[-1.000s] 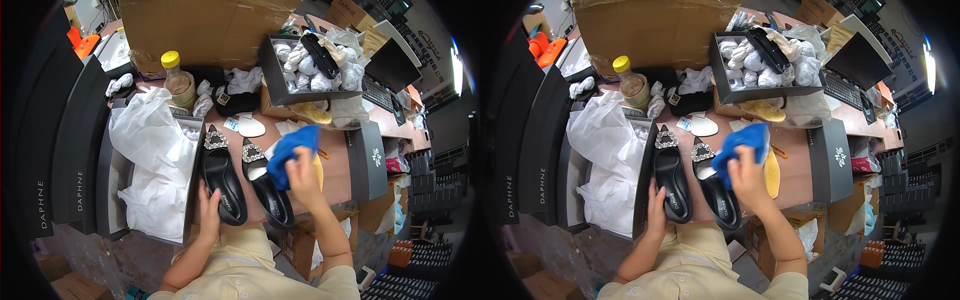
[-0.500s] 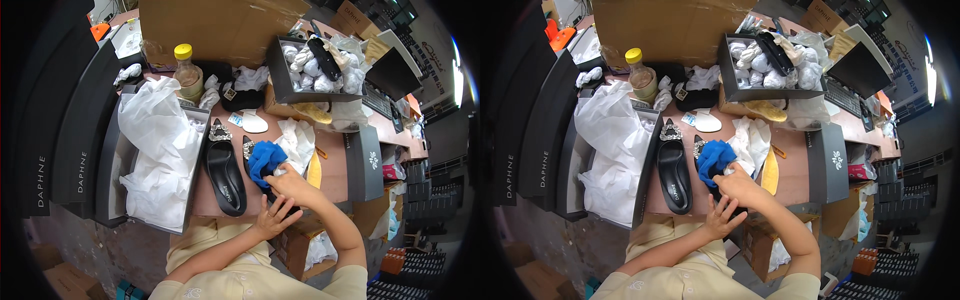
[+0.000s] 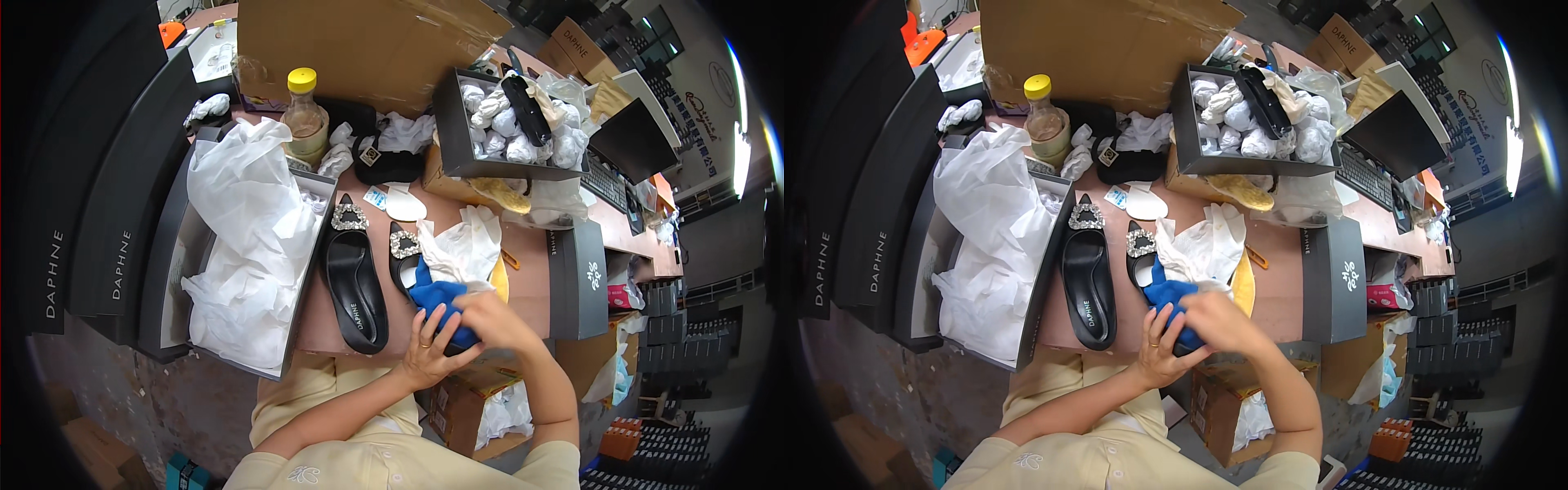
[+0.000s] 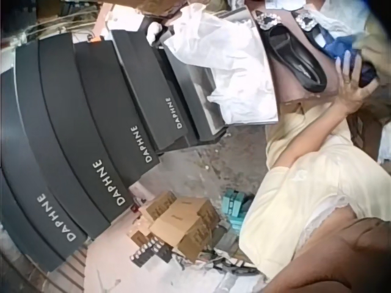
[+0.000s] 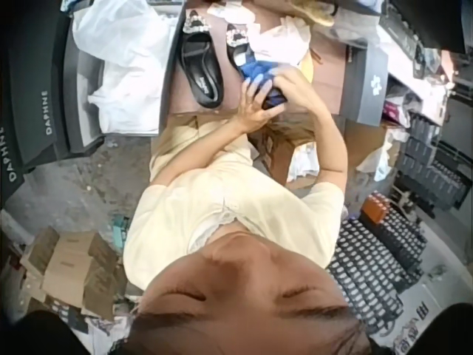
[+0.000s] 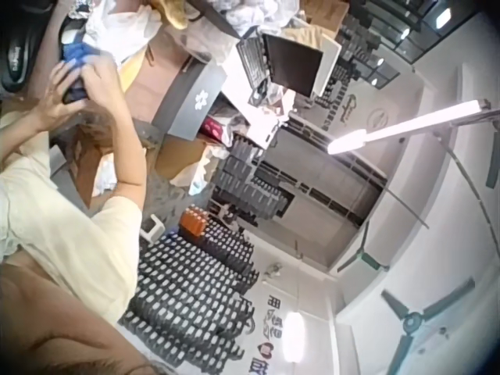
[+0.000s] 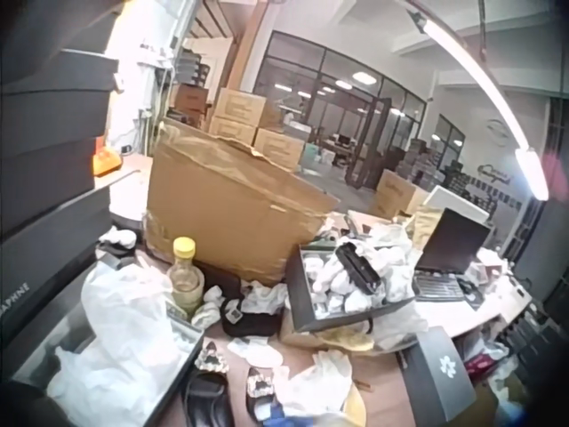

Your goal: The person is cleaning shoes with a cloth and sponge, then packing them into boxes with protective paper.

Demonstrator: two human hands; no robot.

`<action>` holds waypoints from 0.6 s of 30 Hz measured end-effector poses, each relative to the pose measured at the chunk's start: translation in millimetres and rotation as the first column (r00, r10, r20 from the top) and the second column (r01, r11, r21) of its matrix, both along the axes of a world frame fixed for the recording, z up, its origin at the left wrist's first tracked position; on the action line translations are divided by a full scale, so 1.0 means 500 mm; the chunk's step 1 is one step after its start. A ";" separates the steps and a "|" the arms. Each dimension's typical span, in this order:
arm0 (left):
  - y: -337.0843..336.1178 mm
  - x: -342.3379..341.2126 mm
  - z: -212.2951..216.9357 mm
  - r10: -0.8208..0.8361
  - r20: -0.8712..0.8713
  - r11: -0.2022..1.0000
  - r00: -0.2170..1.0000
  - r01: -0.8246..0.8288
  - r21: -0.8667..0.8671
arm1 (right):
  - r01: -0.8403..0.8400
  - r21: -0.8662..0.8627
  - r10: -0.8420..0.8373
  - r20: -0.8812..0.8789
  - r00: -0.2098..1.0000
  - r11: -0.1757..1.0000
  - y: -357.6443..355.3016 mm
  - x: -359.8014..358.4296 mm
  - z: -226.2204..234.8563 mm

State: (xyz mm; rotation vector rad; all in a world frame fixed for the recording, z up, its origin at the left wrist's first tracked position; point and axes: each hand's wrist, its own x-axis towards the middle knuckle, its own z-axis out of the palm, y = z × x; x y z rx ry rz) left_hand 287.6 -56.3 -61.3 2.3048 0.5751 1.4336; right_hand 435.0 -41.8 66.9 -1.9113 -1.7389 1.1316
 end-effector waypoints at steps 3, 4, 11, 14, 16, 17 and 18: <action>-0.005 -0.013 -0.024 -0.046 0.020 0.999 0.999 0.046 -0.024 | 0.794 0.146 -0.597 -0.583 0.551 0.590 0.014 0.083 0.002; -0.011 -0.015 -0.025 -0.046 0.020 0.998 0.999 0.046 -0.043 | 0.824 0.118 -0.524 -0.719 0.456 0.555 0.026 0.099 0.033; -0.017 -0.005 -0.039 -0.032 -0.016 0.999 0.999 0.032 -0.015 | 0.569 0.540 -0.491 -0.298 0.819 0.621 0.027 0.013 0.024; -0.018 -0.005 -0.041 -0.057 -0.033 0.998 0.998 0.057 -0.010 | -0.167 0.333 -0.016 0.483 0.875 0.928 0.029 -0.011 -0.041; -0.018 -0.007 -0.045 -0.045 -0.038 0.999 0.998 0.045 0.014 | -0.365 0.163 0.206 0.589 0.781 0.917 0.043 -0.027 -0.079; -0.018 -0.008 -0.044 -0.048 -0.043 0.999 0.998 0.049 0.012 | -0.392 0.140 0.226 0.626 0.747 0.909 0.046 -0.026 -0.097; -0.017 -0.010 -0.043 -0.049 -0.050 0.999 0.998 0.050 0.009 | -0.420 0.115 0.247 0.659 0.711 0.900 0.049 -0.029 -0.107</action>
